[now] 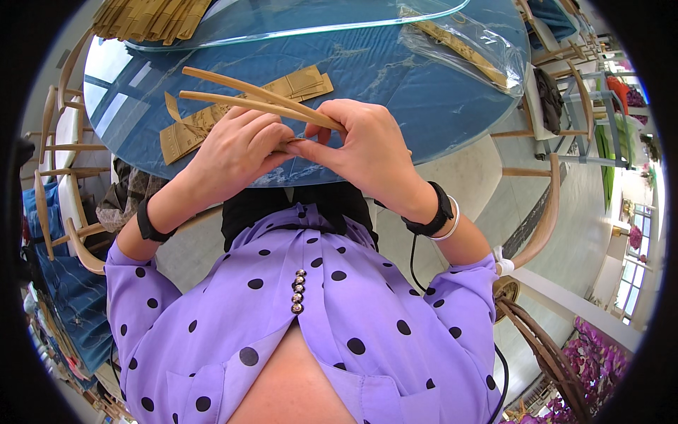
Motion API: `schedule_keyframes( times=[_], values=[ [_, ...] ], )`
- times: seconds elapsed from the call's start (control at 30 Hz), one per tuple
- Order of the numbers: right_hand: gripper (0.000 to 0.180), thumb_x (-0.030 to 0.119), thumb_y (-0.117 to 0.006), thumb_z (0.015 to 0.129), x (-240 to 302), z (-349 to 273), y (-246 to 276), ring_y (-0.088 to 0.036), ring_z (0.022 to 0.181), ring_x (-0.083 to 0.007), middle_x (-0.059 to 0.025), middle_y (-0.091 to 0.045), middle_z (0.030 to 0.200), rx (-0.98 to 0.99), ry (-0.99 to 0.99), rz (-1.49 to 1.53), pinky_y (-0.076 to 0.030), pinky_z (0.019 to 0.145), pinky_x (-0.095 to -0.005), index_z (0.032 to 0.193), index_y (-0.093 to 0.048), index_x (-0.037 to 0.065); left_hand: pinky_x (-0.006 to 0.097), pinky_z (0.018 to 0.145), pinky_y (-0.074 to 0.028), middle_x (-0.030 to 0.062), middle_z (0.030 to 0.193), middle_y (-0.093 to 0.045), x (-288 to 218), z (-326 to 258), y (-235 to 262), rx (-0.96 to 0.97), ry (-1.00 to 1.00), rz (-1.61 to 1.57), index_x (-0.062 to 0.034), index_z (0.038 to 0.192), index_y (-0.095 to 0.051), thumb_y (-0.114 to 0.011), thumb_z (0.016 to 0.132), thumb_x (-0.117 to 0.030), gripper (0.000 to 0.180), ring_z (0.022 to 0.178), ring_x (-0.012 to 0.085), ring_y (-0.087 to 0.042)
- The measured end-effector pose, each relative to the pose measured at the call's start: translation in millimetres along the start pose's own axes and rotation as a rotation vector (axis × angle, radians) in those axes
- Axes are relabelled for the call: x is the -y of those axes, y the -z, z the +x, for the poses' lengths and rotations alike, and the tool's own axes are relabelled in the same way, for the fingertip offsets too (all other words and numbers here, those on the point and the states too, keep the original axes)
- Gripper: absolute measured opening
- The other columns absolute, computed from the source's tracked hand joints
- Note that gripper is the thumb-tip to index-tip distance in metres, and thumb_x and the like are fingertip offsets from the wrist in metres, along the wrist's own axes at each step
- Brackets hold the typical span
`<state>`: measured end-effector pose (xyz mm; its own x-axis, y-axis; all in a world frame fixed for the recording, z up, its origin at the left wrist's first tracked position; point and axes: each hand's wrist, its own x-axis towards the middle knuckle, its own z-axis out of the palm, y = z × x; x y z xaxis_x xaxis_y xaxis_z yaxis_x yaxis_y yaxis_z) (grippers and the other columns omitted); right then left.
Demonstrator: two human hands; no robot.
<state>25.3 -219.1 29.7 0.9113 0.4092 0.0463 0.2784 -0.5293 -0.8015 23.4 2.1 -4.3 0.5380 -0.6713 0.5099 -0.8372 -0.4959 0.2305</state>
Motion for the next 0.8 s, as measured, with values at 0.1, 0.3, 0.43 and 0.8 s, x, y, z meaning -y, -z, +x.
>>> schedule_keyframes(
  times=[0.1, 0.3, 0.43, 0.8],
  values=[
    [0.03, 0.028, -0.087, 0.077, -4.8, -2.1, -1.1, -0.055, 0.057, -0.0171, -0.0026, -0.061, 0.069, -0.054, 0.07, -0.107, -0.042, 0.052, -0.0308, 0.083, -0.069, 0.005, 0.037, 0.087, -0.048, 0.0058, 0.085, -0.056, 0.0, 1.0, -0.6, 0.004, -0.005, 0.002, -0.0069, 0.093, -0.055, -0.073, 0.088, -0.021, 0.024, 0.087, 0.0233, -0.062],
    [0.038, 0.036, -0.089, 0.075, -1.6, -4.7, -2.3, -0.055, 0.058, -0.0168, -0.0022, -0.058, 0.072, -0.128, 0.111, -0.255, -0.042, 0.052, -0.0295, 0.087, -0.068, 0.006, 0.037, 0.084, -0.047, 0.0061, 0.085, -0.056, 1.6, -0.1, -2.3, 0.027, 0.002, -0.01, -0.0065, 0.094, -0.055, -0.074, 0.087, -0.019, 0.024, 0.086, 0.0237, -0.061],
    [0.039, 0.039, -0.086, 0.079, -4.6, -12.8, 11.9, -0.055, 0.057, -0.0174, -0.0029, -0.057, 0.071, -0.2, 0.207, -0.178, -0.042, 0.052, -0.0293, 0.091, -0.07, 0.006, 0.038, 0.084, -0.048, 0.0064, 0.088, -0.058, 5.7, -2.8, 2.7, 0.028, 0.022, 0.003, -0.006, 0.096, -0.054, -0.076, 0.085, -0.019, 0.027, 0.087, 0.0239, -0.062],
    [0.033, 0.033, -0.085, 0.078, -38.6, -49.3, 59.1, -0.055, 0.057, -0.0155, -0.0016, -0.06, 0.071, -0.425, 0.511, -0.711, -0.039, 0.047, -0.0275, 0.089, -0.07, 0.005, 0.039, 0.087, -0.049, 0.0081, 0.089, -0.062, 13.0, -6.9, 7.8, -0.011, 0.079, -0.053, -0.0049, 0.095, -0.053, -0.077, 0.085, -0.017, 0.029, 0.092, 0.0272, -0.065]
  ],
)
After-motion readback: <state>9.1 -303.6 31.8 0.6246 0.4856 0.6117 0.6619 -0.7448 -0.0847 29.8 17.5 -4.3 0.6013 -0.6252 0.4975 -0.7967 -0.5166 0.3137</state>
